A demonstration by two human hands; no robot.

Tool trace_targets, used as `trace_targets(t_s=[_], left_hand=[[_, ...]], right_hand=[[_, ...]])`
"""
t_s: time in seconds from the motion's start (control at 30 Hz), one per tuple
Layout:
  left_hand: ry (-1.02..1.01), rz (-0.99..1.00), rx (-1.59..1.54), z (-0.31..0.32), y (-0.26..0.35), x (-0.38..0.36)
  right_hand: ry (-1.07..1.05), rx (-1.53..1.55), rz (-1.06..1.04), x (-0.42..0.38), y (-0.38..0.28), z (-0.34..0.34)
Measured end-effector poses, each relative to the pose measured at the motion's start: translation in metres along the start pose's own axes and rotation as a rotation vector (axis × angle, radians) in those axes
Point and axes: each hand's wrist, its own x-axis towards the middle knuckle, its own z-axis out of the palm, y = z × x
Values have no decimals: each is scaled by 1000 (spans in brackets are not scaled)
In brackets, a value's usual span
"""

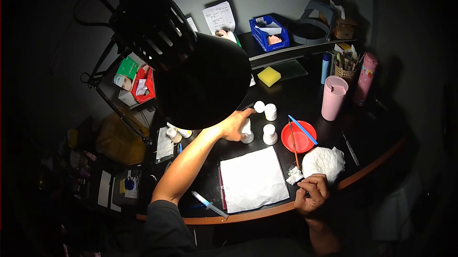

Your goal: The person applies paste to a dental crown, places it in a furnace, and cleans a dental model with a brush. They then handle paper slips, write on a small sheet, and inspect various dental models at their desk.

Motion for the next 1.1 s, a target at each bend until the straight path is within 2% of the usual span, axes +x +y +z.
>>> trace_targets(t_s=[0.2,0.3,0.47,0.57,0.7,0.77,0.8,0.83,1.0,1.1], left_hand=[[110,-39,2,5,-30,20],[127,-99,143,5,-44,31],[139,-135,81,4,-52,36],[268,-21,214,-2,-32,23],[324,294,27,-4,2,15],[227,251,49,3,24,14],[177,296,39,6,31,16],[199,335,49,19,26,23],[149,282,147,26,35,34],[113,160,109,13,37,33]], right_hand=[[-1,8,-1,0,1,-2],[16,15,-5,-1,3,0],[19,16,13,-3,4,0],[19,15,5,-1,3,-1],[24,25,-7,0,2,0],[18,30,4,-1,2,-1],[8,34,15,-1,2,-2],[-2,39,26,-2,2,-2],[14,20,6,-3,5,-2],[23,29,12,-4,6,-1]])
